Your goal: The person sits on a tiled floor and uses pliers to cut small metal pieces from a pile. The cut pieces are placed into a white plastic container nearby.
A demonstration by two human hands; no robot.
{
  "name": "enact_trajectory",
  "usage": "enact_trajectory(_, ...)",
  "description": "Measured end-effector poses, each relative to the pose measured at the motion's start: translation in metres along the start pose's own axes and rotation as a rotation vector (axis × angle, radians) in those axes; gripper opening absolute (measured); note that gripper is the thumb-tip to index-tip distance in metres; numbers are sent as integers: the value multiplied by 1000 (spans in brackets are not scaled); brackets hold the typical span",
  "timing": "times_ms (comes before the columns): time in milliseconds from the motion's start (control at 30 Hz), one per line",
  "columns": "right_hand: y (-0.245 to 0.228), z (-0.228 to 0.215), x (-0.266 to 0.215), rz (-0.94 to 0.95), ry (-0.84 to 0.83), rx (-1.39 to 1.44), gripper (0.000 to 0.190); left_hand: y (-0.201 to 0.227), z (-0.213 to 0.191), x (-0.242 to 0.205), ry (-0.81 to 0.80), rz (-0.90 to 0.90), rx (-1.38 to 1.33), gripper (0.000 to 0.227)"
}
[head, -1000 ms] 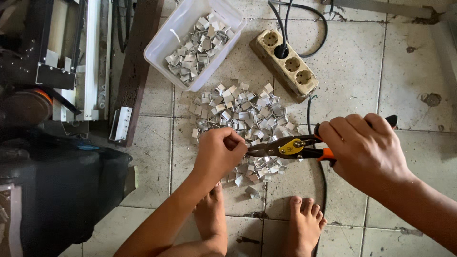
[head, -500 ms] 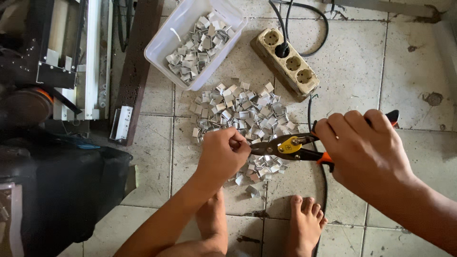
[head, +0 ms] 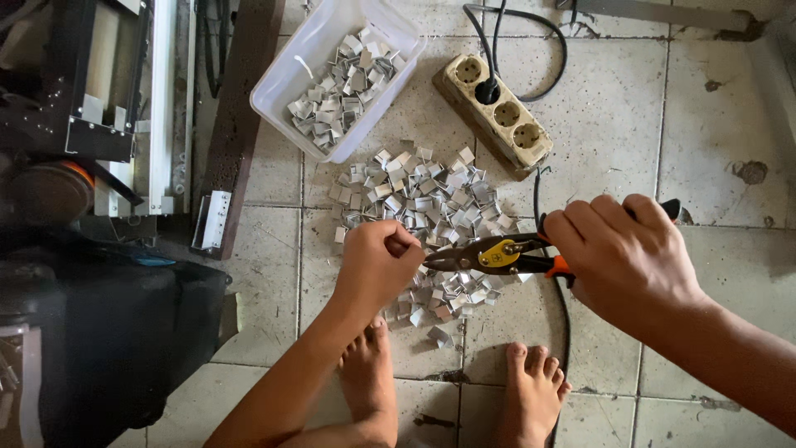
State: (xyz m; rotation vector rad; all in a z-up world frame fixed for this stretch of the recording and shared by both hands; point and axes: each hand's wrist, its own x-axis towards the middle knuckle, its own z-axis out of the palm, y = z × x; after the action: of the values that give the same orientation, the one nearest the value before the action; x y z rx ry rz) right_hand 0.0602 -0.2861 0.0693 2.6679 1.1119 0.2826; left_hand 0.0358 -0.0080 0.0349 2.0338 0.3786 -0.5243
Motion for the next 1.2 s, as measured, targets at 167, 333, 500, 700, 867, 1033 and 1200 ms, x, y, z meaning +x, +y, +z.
enact_trajectory(167, 2, 4, 1, -3, 41, 17, 22, -11, 5, 4, 28, 74, 2, 16)
enact_trajectory(333, 13, 34, -19, -112, 91, 84, 17, -25, 3, 10, -51, -20, -55, 10)
enact_trajectory(500, 6, 32, -32, -75, -36, 203, 17, -23, -13, 14, 215, 494, -58, 7)
enact_trajectory(700, -14, 53, -57, 409, -322, 597, 62, -35, 5, 9, -78, 160, -880, 9)
enact_trajectory(867, -43, 59, -62, 621, -202, 571, 76, -40, 29, 12, -189, 130, -1101, 24)
enact_trajectory(1033, -47, 55, -58, 604, 110, 456, 73, -51, 40, 10, -178, 88, -1223, 19)
enact_trajectory(1200, -39, 50, -55, 555, 148, 418, 71, -55, 40, 7, -144, 218, -1155, 19)
